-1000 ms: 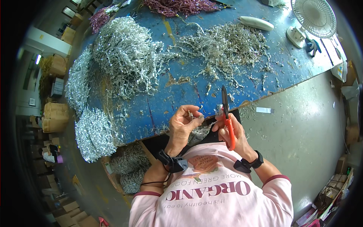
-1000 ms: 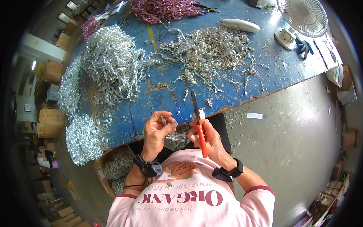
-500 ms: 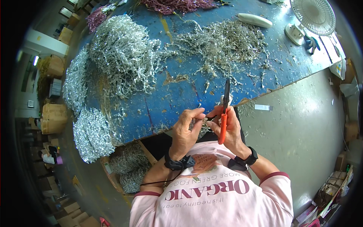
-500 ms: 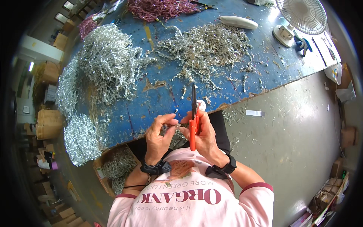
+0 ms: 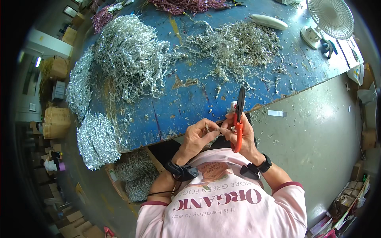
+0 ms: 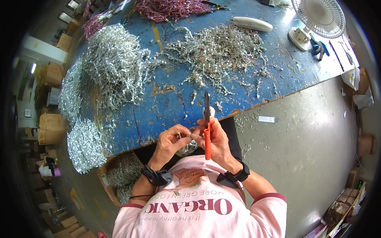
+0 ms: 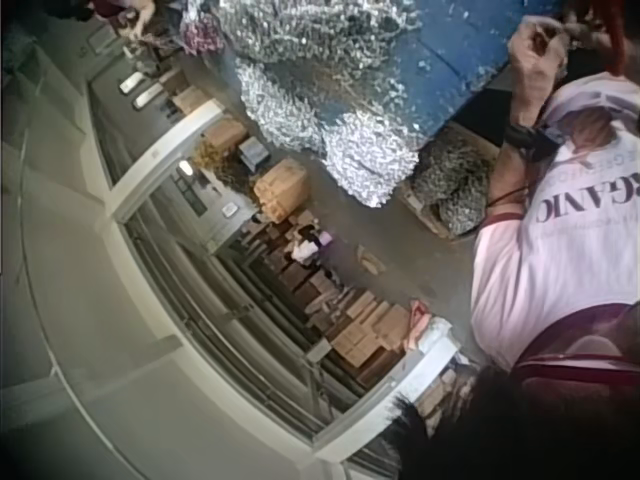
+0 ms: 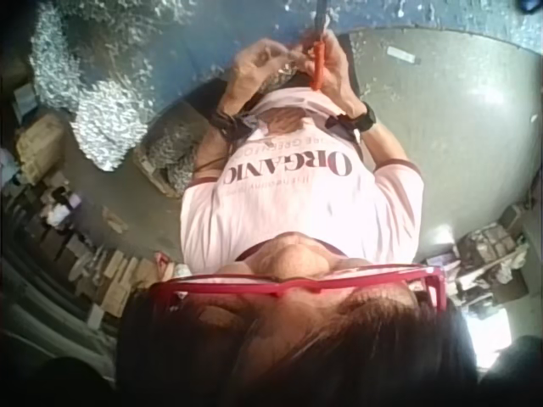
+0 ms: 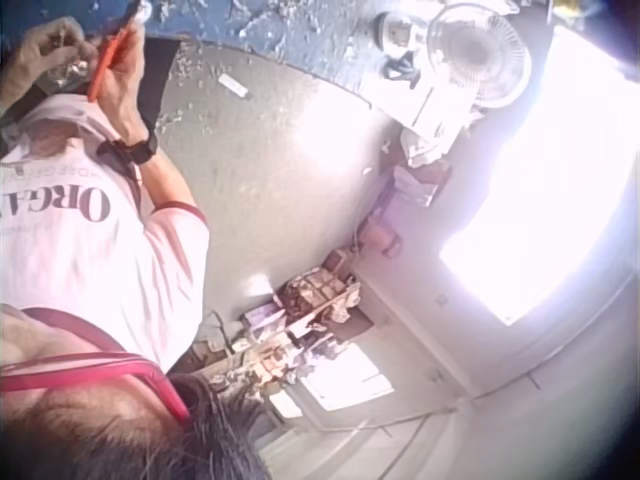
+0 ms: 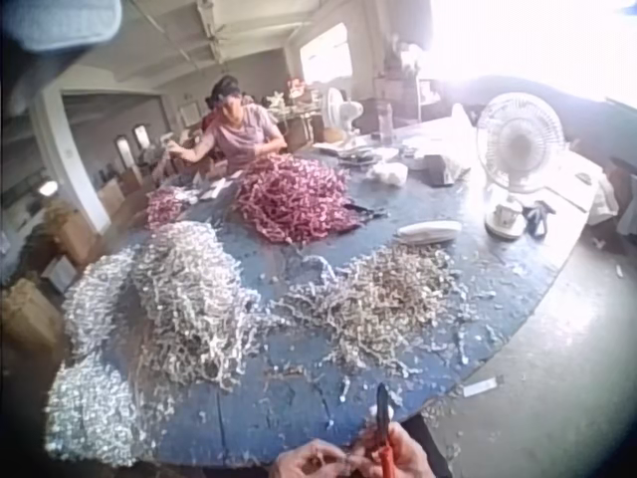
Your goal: Cutting and preparing decorative tinsel strips using scissors in a manufacturing workshop.
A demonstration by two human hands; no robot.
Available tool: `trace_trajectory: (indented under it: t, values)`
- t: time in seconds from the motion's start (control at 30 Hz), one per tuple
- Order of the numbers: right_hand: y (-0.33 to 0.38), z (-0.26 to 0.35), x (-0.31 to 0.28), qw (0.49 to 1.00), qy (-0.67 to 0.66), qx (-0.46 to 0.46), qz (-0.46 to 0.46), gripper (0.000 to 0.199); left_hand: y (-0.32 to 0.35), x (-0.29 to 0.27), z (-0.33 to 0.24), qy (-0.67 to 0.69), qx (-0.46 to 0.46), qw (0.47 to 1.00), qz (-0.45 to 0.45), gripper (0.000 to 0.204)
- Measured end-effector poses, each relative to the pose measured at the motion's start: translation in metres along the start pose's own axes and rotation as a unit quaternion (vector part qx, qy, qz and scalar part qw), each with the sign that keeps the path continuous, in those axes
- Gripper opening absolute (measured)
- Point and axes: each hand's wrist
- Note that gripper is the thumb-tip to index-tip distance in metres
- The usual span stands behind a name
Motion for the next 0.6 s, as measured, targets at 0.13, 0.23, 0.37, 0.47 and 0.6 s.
trace_trajectory:
  t: [0.13,0.23,0.37,0.47,0.6]
  values:
    - [-0.001,0.001,-0.001,1.0,0.025,0.003,0.013,0.042,0.001,0.003,0.003,0.168,-0.089,0.982,0.009,0.009]
    - [0.0,0.003,-0.011,0.991,0.134,-0.009,0.013,0.049,-0.001,0.001,0.007,0.118,-0.021,0.992,-0.038,0.01]
    - [0.005,0.041,-0.019,0.905,0.409,-0.02,0.116,0.065,-0.003,-0.003,0.0,0.19,-0.018,0.977,-0.096,0.009]
    - [0.011,0.039,-0.021,0.886,0.447,-0.059,0.109,0.076,-0.002,-0.006,-0.005,0.098,0.018,0.989,-0.107,0.006]
    - [0.014,0.04,-0.024,0.828,0.543,-0.093,0.108,0.081,0.002,-0.004,-0.011,0.078,0.075,0.986,-0.131,0.005]
Point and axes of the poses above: each hand's wrist, its own y-axis away from the middle knuckle, its own x-axis out of the palm, z = x × y, and after that the axes turned 12 degrees about -z, right-handed
